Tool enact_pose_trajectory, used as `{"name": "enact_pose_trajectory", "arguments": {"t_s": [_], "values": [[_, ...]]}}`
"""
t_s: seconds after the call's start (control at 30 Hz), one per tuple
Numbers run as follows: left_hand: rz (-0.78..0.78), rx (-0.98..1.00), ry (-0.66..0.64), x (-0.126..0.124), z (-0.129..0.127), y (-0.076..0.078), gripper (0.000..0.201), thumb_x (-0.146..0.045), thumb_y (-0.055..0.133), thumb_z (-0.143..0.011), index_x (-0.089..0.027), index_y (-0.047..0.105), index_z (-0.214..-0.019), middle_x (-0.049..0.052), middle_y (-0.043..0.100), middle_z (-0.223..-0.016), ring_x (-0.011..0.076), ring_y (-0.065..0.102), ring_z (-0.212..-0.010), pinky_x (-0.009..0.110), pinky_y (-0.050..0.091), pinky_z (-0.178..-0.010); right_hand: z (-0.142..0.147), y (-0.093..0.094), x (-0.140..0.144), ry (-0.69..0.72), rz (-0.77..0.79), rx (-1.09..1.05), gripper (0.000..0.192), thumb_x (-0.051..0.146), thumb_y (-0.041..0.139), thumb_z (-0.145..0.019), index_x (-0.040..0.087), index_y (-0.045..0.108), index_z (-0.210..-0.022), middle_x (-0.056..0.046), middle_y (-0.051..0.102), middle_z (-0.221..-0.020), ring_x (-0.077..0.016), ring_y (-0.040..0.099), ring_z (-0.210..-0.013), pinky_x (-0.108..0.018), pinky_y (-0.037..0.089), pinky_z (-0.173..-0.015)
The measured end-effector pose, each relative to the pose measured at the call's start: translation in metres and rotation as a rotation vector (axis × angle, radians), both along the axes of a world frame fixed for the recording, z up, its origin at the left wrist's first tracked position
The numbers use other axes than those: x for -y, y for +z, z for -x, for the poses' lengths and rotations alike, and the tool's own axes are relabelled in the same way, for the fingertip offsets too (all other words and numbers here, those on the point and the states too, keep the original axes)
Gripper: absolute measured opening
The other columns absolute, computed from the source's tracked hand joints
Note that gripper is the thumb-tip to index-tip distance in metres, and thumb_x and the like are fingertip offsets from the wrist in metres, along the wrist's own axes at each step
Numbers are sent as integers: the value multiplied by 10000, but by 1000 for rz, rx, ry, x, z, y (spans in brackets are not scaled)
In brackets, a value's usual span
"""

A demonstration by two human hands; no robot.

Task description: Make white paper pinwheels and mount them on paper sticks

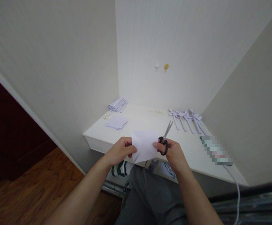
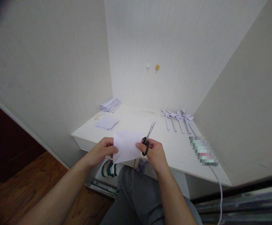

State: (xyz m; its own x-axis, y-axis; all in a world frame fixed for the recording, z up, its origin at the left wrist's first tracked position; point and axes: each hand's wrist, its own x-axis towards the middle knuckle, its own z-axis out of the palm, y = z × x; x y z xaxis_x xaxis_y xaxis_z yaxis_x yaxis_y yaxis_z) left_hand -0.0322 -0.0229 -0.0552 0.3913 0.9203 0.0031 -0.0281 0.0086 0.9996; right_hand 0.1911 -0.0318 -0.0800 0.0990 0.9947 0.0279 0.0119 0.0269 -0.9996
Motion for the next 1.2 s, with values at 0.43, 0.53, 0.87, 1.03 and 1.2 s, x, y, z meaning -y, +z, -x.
{"name": "enact_pose_trajectory", "arguments": {"t_s": [0.43,0.53,0.87,1.03,1.2], "values": [[53,-9,131,0,-22,-26,276,-414,780,-670,-161,683,-725,22,667,-638,134,569,-545,258,458,-530,6,-3,2,-120,-70,-93,342,440,870,-649,197,633,-613,22,583,-581,-134,482,-570,-286,398,-564],[48,36,157,3,-27,-27,262,-406,753,-707,-159,673,-674,30,673,-631,137,587,-577,265,473,-569,8,-8,1,-150,-85,-150,331,443,871,-685,192,656,-659,19,606,-616,-137,509,-590,-288,440,-595],[42,148,290,2,-33,-24,282,-420,775,-713,-153,687,-691,26,689,-645,135,587,-581,274,481,-580,13,-14,0,-113,-68,-261,329,430,885,-724,178,684,-658,-17,666,-594,-150,561,-568,-295,481,-588],[62,100,221,3,-35,-25,308,-440,764,-696,-142,693,-664,35,674,-618,139,581,-572,280,465,-570,15,-13,1,-100,-78,-273,341,439,896,-703,176,685,-652,-16,678,-598,-146,568,-568,-286,479,-580],[15,110,248,5,-35,-23,297,-430,747,-717,-153,680,-635,21,654,-582,129,561,-552,276,454,-575,14,-12,1,-80,-51,-244,352,467,890,-704,176,694,-689,-13,678,-603,-144,592,-570,-284,493,-595]]}}
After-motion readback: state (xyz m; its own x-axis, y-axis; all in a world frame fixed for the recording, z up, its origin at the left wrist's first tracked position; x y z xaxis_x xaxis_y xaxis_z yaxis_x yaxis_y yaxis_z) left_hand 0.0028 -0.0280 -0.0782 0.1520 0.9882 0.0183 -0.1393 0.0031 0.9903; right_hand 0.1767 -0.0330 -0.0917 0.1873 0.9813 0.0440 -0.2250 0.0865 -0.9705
